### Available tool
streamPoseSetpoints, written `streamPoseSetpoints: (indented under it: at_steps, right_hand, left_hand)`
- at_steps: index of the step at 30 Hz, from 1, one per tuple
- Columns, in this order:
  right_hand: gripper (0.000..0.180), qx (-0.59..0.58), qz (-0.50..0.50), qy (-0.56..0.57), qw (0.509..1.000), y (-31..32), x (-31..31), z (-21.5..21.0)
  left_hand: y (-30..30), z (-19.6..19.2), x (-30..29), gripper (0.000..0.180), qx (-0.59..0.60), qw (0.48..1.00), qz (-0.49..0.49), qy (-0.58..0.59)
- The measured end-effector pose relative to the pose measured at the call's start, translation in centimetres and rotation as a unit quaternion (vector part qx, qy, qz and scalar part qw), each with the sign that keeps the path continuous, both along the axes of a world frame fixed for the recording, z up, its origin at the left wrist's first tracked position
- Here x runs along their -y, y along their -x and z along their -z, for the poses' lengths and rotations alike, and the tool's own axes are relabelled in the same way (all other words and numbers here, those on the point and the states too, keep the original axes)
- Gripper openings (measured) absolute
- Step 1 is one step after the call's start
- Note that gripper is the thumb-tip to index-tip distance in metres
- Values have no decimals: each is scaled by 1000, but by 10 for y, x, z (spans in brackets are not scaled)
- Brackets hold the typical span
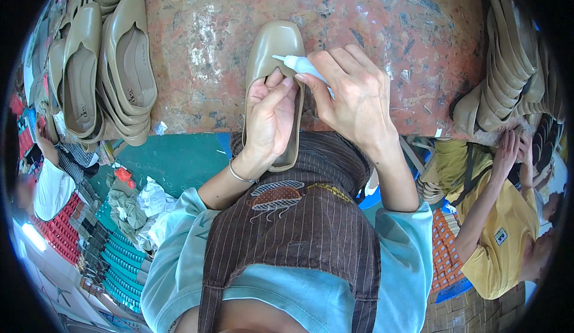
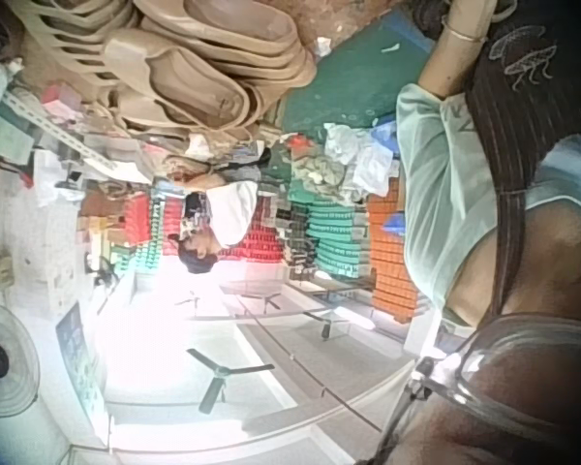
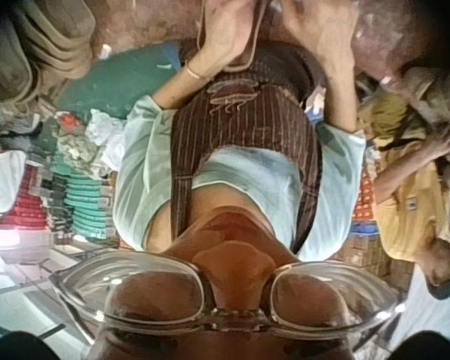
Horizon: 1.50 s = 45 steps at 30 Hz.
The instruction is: Applying glue and attaching decorative buckles to leather flat shoes on an assembly line.
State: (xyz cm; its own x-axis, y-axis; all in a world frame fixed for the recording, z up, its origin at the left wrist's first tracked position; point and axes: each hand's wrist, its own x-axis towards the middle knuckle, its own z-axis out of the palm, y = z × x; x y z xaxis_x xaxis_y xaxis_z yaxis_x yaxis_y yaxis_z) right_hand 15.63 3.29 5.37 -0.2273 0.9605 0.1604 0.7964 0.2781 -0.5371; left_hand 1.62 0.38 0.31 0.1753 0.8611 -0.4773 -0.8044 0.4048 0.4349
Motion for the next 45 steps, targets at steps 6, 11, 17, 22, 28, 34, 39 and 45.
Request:
streamPoseSetpoints:
  at_steps: [6,11,17,22,28,34,39,45]
  right_hand:
    - [13,-8,-6,5,1000,2,-3,-3]
    - [14,-5,9,19,1000,-3,1,-6]
    - [13,-126,81,57,987,-21,6,-1]
    - [23,-282,260,9,924,-66,12,51]
    - [30,-67,284,-47,955,-78,8,68]
    - [47,-89,276,-333,897,-37,30,50]
    - [24,-100,271,-96,952,21,-85,38]
    - [20,-47,262,-101,959,14,-139,62]
  left_hand:
    - [1,-2,-1,26,-7,1000,5,4]
    - [1,-2,-1,24,-14,1000,4,4]
    - [3,4,2,22,1,1000,-18,10]
    - [0,0,0,22,15,1000,-14,11]
    - [5,10,5,25,27,999,-18,27]
    - [1,3,4,25,35,999,-26,29]
    - [9,6,6,23,19,999,-25,35]
    - [2,11,6,23,39,998,-27,31]
